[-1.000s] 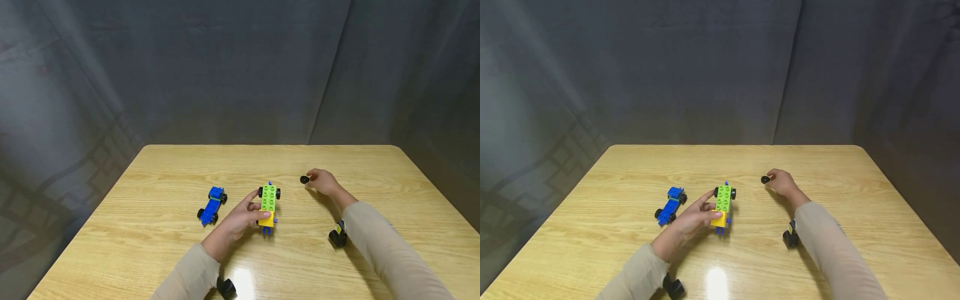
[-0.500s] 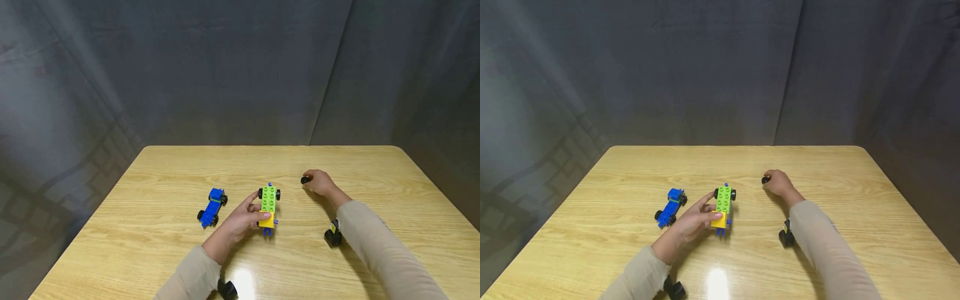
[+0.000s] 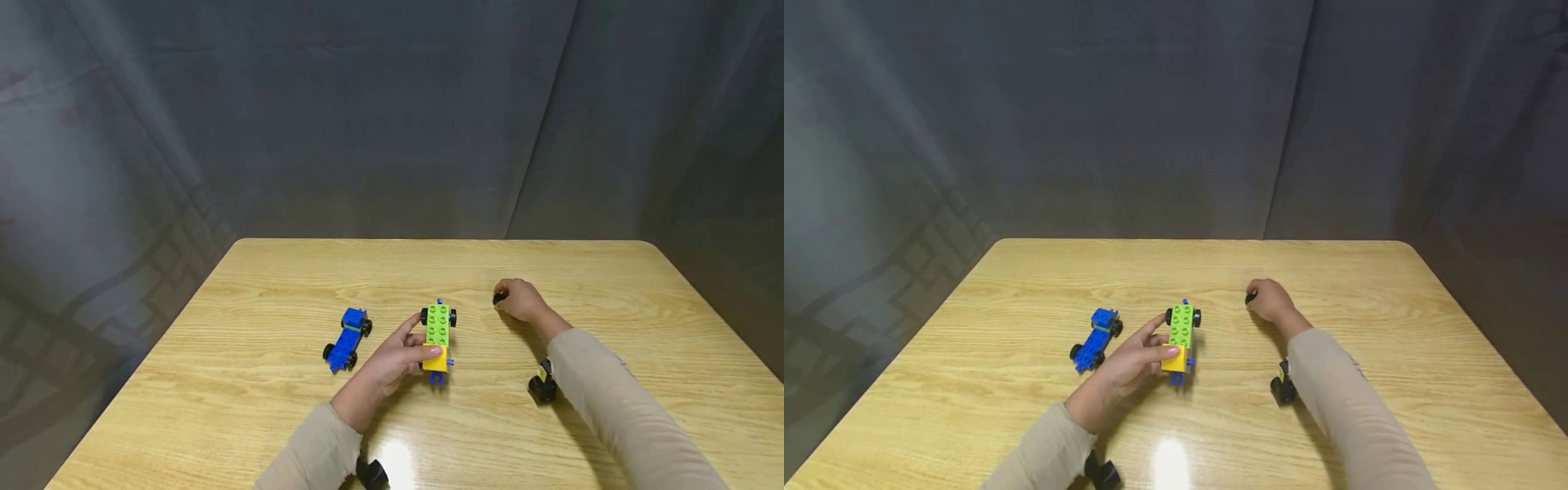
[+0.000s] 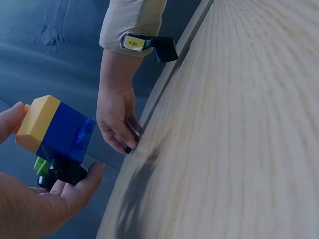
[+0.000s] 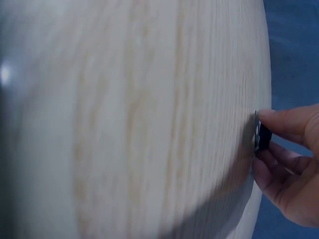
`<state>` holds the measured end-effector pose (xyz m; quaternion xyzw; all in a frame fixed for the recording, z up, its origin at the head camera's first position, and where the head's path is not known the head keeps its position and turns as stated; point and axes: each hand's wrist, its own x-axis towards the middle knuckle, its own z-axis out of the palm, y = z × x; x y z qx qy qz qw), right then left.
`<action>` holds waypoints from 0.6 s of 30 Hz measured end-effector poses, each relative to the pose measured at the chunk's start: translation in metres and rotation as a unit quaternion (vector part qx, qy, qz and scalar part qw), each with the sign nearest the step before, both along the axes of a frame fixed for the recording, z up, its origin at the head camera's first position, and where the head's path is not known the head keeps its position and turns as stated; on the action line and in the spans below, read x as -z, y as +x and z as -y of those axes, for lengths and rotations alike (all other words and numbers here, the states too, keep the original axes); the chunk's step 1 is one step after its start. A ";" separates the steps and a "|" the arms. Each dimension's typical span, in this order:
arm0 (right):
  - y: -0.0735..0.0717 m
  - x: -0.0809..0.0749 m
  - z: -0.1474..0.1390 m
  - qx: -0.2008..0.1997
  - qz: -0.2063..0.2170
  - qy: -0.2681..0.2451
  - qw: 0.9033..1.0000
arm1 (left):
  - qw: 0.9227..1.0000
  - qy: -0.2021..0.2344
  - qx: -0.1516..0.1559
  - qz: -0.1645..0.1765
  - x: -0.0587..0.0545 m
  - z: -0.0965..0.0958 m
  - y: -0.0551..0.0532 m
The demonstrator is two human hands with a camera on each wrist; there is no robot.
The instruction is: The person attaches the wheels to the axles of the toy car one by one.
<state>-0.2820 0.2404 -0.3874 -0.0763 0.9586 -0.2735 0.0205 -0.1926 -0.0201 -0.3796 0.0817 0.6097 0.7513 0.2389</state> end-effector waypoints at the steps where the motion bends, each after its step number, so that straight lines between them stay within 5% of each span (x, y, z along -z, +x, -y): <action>1: 0.000 0.000 0.000 0.001 0.003 -0.005 1.000 | 1.000 0.000 -0.001 0.000 0.000 0.000 0.000; 8: 0.004 0.002 0.001 -0.003 0.020 -0.049 0.999 | 1.000 -0.004 -0.006 0.000 0.001 0.000 -0.003; 18: 0.015 0.005 0.009 0.007 -0.010 -0.092 0.996 | 1.000 0.006 -0.009 0.001 0.001 -0.002 -0.003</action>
